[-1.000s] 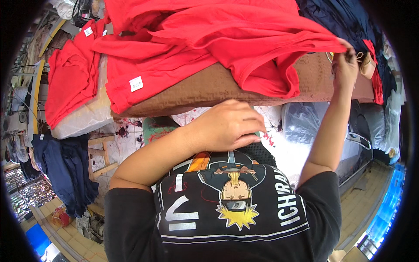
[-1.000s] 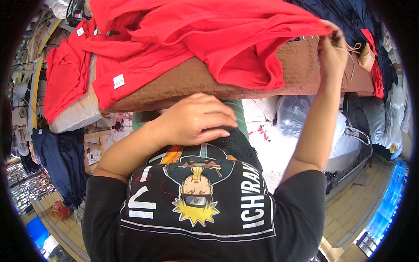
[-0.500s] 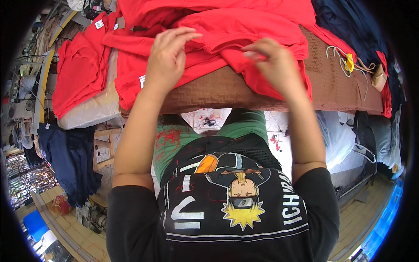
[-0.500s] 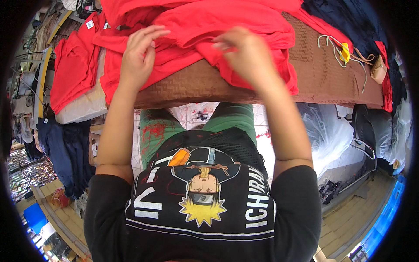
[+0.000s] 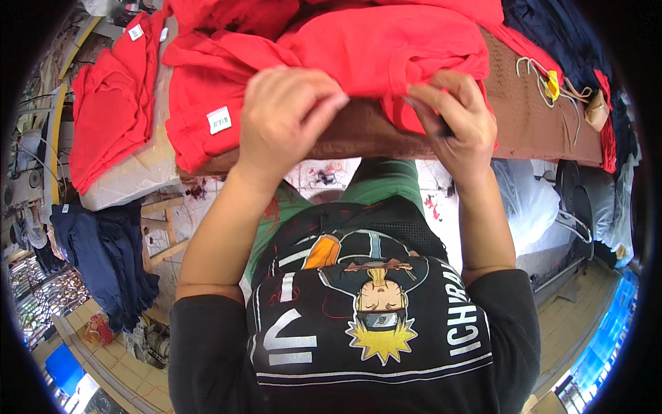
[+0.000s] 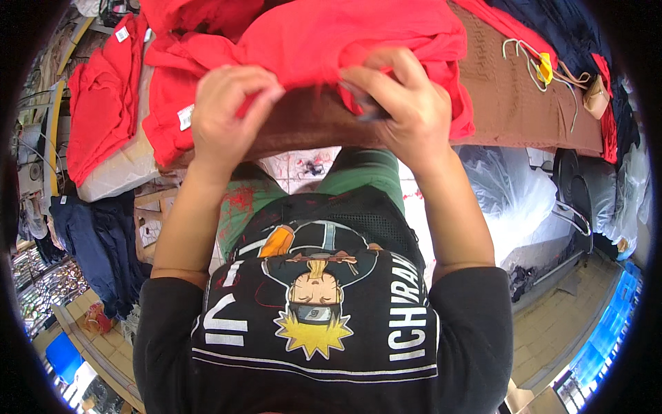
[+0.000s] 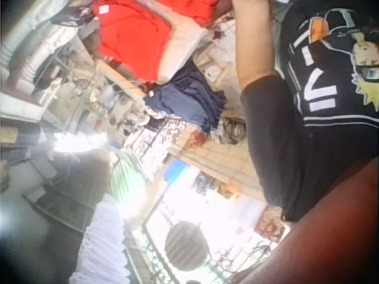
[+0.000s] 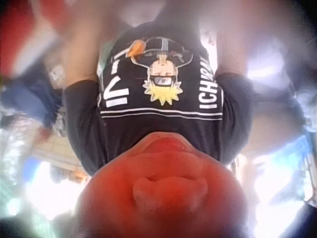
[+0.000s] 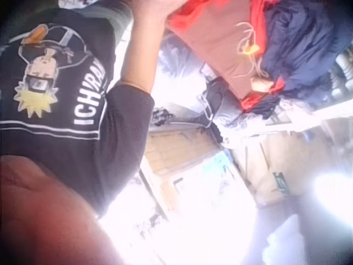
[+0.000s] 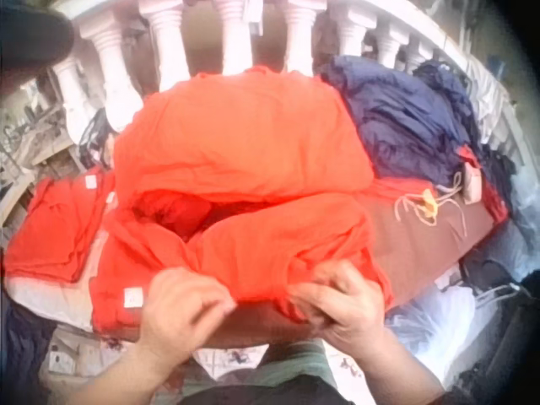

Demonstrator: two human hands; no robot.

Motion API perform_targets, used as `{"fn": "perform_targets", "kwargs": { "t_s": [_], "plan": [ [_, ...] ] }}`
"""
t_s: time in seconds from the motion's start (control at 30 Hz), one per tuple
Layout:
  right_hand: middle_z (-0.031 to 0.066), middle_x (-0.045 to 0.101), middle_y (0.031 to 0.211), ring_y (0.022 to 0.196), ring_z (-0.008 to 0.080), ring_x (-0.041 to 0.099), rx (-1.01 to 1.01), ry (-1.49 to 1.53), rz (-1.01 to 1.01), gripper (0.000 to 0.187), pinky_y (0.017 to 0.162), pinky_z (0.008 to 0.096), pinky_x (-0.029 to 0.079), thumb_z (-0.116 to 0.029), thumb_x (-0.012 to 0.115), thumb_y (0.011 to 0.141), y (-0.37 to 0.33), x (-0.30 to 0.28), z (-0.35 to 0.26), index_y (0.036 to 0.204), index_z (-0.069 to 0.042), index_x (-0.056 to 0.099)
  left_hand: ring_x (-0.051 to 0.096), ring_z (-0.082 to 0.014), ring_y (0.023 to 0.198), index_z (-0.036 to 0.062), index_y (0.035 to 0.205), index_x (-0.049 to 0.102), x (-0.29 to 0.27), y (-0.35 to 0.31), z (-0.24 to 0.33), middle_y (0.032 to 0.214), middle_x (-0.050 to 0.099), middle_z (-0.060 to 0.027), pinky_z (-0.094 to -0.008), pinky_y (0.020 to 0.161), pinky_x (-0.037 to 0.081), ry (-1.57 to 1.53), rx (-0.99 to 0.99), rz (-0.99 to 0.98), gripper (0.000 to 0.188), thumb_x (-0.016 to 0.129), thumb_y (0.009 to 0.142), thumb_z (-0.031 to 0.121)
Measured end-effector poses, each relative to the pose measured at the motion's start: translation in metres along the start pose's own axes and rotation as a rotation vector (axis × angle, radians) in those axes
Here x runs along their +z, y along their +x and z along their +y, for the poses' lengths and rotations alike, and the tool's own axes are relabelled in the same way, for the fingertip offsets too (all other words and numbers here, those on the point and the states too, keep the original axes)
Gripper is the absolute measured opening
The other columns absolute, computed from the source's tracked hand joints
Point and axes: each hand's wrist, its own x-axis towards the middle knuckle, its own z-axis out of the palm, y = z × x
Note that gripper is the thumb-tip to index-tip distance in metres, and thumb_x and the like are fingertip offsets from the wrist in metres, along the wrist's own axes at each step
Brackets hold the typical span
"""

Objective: The person trims loose threads from several red t-shirts using a pair of small thread snips, handling each garment one by one at a workstation.

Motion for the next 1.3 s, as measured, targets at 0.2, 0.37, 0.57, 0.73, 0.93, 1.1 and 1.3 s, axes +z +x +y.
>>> {"fn": "perform_targets", "kwargs": {
  "t_s": [0.2,0.37,0.57,0.73,0.93,1.1,1.3],
  "plan": [
    [0.0047,0.059,0.078,0.06,0.0179,0.059,0.286,0.134,-0.255,0.026,0.053,0.0291,0.048,-0.01,0.078,0.071,-0.065,0.009,0.008,0.096,-0.01,0.071,0.065,-0.0236,0.088,0.0037,0.091,0.068,0.012,-0.031,-0.003,0.092,0.068,-0.0091,-0.0313,0.079,0.049,-0.269,-0.291,0.048,0.012,0.07,0.08,0.009],
    [0.0077,0.061,0.078,0.062,0.0181,0.06,0.413,0.26,-0.219,0.03,0.056,0.0289,0.048,-0.017,0.08,0.073,-0.049,0.009,-0.001,0.099,-0.006,0.07,0.062,-0.0209,0.095,0.0044,0.102,0.069,0.008,-0.007,0.003,0.104,0.066,-0.008,-0.0311,0.085,0.048,-0.192,-0.085,-0.093,0.027,0.075,0.076,0.009],
    [0.0088,0.062,0.077,0.066,0.0197,0.061,0.418,0.287,-0.218,0.021,0.06,0.0305,0.049,-0.014,0.077,0.075,-0.051,0.023,0.0,0.09,-0.003,0.068,0.057,-0.0194,0.082,0.0117,0.1,0.071,0.032,-0.015,0.007,0.106,0.062,-0.0015,-0.0324,0.076,0.048,-0.052,0.018,-0.249,0.035,0.078,0.066,0.016],
    [0.0083,0.061,0.076,0.063,0.0193,0.059,0.459,0.384,-0.196,0.015,0.06,0.0292,0.047,-0.01,0.074,0.076,-0.054,0.027,0.002,0.087,-0.003,0.068,0.057,-0.0186,0.08,0.0108,0.094,0.072,0.037,-0.015,0.004,0.099,0.062,-0.0009,-0.0325,0.075,0.048,-0.012,-0.002,-0.256,0.027,0.077,0.068,0.014],
    [0.0061,0.058,0.072,0.06,0.0145,0.053,0.528,0.425,-0.206,0.013,0.057,0.0269,0.044,-0.009,0.074,0.077,-0.051,0.022,-0.001,0.086,-0.002,0.067,0.062,-0.0168,0.081,0.0068,0.09,0.071,0.035,-0.01,0.008,0.09,0.065,-0.0027,-0.0295,0.069,0.05,-0.111,-0.067,-0.257,0.017,0.075,0.074,0.011],
    [0.0058,0.058,0.072,0.062,0.0137,0.054,0.59,0.528,-0.272,0.014,0.059,0.0262,0.044,-0.01,0.074,0.077,-0.045,0.011,-0.005,0.084,0.0,0.065,0.067,-0.0102,0.075,0.001,0.097,0.067,0.032,-0.002,0.025,0.092,0.07,-0.0041,-0.022,0.063,0.049,-0.619,-0.618,-0.381,0.014,0.065,0.088,0.012],
    [0.0097,0.061,0.08,0.071,0.0235,0.061,0.416,0.442,-0.318,0.021,0.066,0.033,0.048,-0.013,0.071,0.08,-0.03,-0.006,-0.003,0.095,-0.002,0.061,0.068,-0.0106,0.076,0.0028,0.103,0.064,0.031,0.0,0.025,0.092,0.07,-0.0032,-0.0191,0.062,0.047,-0.752,-0.741,-0.401,0.019,0.06,0.094,0.019]
  ]
}}
